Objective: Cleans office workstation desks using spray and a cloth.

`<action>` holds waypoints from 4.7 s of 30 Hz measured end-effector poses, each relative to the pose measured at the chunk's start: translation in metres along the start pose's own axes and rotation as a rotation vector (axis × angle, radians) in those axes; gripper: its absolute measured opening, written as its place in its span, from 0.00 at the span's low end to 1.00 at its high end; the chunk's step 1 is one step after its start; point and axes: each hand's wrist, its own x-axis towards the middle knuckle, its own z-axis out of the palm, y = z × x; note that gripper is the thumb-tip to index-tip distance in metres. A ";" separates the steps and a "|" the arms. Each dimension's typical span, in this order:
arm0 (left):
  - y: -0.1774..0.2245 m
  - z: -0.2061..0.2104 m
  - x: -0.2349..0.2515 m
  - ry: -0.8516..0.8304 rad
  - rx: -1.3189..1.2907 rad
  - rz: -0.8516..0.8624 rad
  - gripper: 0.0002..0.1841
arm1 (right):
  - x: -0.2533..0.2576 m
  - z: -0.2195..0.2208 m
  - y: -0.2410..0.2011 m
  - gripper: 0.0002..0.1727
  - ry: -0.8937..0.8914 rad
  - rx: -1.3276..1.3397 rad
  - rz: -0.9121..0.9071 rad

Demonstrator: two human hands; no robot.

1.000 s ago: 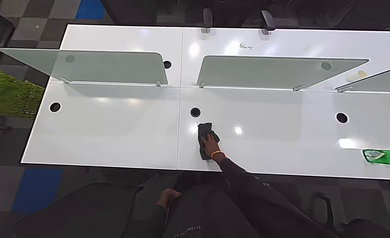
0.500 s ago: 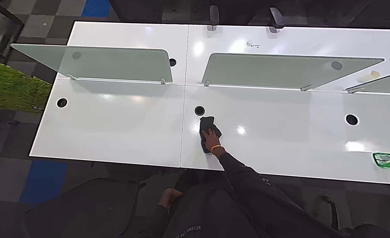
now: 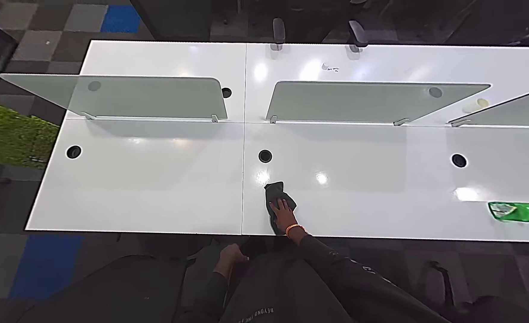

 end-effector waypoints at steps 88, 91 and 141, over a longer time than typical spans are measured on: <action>0.196 -0.226 0.076 0.681 0.441 0.066 0.58 | 0.226 -0.228 0.169 0.34 0.457 0.100 0.079; 0.195 -0.225 0.077 0.683 0.420 0.075 0.58 | 0.211 -0.216 0.144 0.37 0.414 0.122 0.144; 0.059 -0.081 0.032 0.896 0.010 0.228 0.32 | -0.035 0.031 0.027 0.31 -0.078 -0.044 -0.335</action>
